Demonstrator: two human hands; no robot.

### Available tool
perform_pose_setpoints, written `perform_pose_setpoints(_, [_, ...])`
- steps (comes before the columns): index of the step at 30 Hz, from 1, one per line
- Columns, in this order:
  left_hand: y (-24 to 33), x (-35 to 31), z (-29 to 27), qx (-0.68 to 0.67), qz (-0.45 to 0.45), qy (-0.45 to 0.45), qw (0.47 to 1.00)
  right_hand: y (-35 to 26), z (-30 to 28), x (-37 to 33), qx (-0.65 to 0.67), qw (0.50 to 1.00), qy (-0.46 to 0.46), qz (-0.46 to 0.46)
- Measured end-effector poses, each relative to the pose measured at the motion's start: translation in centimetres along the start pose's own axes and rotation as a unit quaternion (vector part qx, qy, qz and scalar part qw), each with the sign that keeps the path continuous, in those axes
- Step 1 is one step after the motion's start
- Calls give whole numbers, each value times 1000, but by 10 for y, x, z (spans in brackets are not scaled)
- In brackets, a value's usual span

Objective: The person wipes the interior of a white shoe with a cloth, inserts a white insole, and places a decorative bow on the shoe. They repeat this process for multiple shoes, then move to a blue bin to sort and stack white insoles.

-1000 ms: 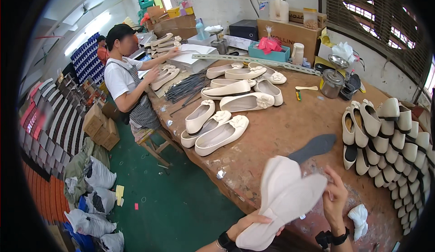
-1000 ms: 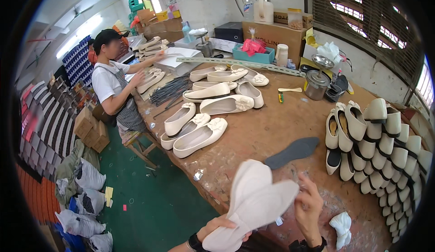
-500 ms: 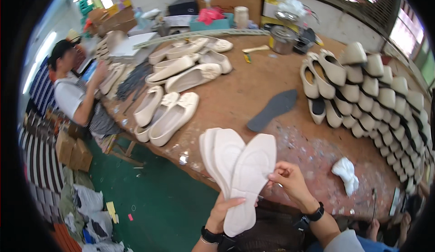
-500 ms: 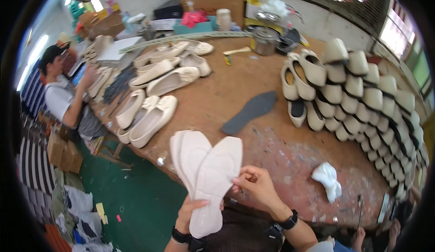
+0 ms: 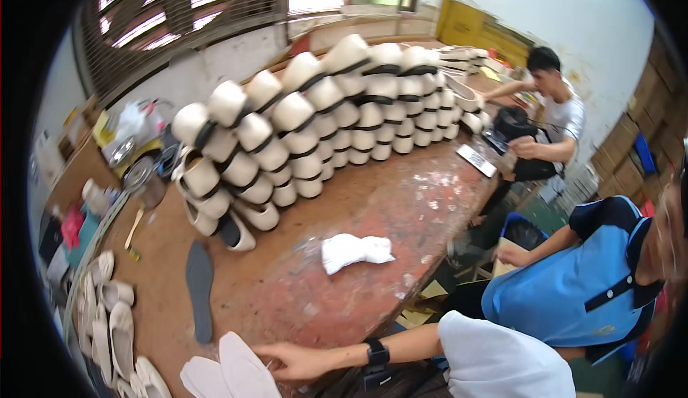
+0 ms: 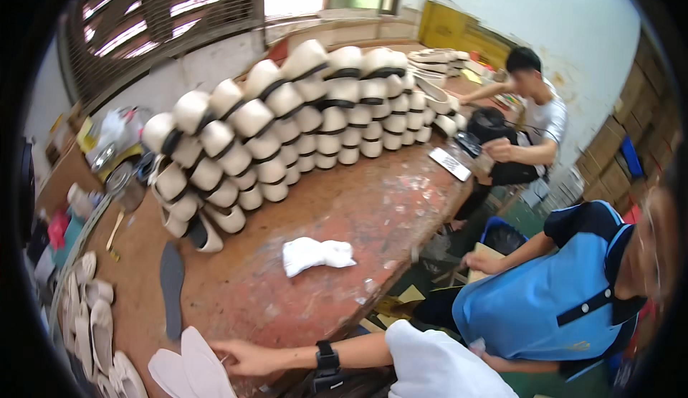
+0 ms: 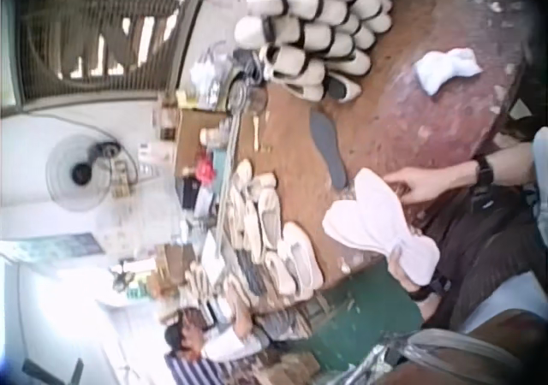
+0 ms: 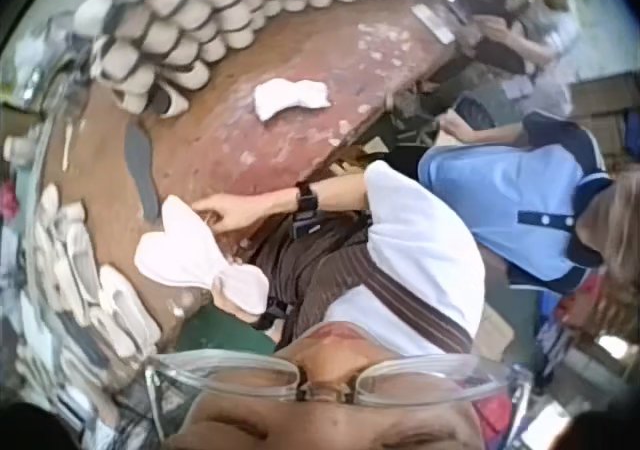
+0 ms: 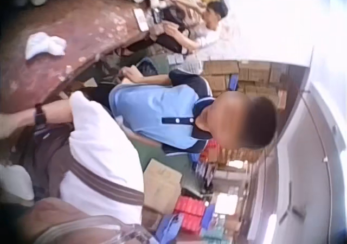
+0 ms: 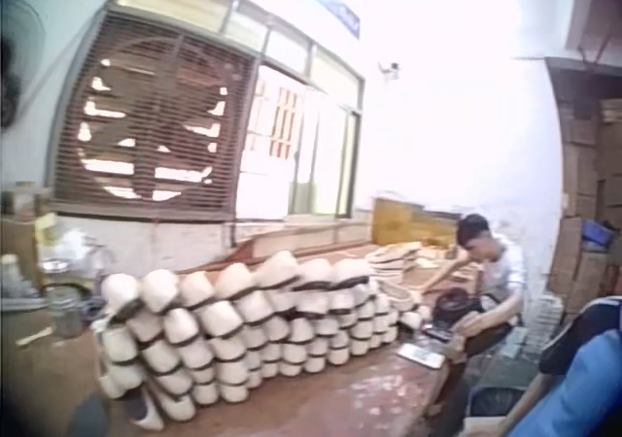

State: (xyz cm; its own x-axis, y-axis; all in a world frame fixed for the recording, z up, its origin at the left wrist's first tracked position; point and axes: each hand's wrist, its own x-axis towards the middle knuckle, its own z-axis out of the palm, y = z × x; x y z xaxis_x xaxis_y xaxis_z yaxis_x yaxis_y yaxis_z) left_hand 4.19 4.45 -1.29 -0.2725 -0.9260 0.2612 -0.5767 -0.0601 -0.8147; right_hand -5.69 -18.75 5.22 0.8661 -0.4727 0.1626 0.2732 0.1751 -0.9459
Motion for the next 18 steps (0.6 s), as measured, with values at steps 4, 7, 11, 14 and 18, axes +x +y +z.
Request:
perform_pose_setpoints(4, [-42,76,-62,-196,-146,85,966,3,-5,-12,-61,996,70,-15])
perform_pose_setpoints(7, [-61,61,-46,366,209,82,903,-15,-8,-1,-126,991,42,-25])
perform_pose_setpoints(11, [-77,43,-28,732,368,28,573,-36,-44,-7,-119,985,105,72])
perform_pose_setpoints(14, [-75,26,-19,682,548,42,483,-51,-64,-9,-29,976,147,157])
perform_pose_setpoints(18, [-34,30,-22,595,523,-213,-572,-50,-43,2,-26,988,88,121])
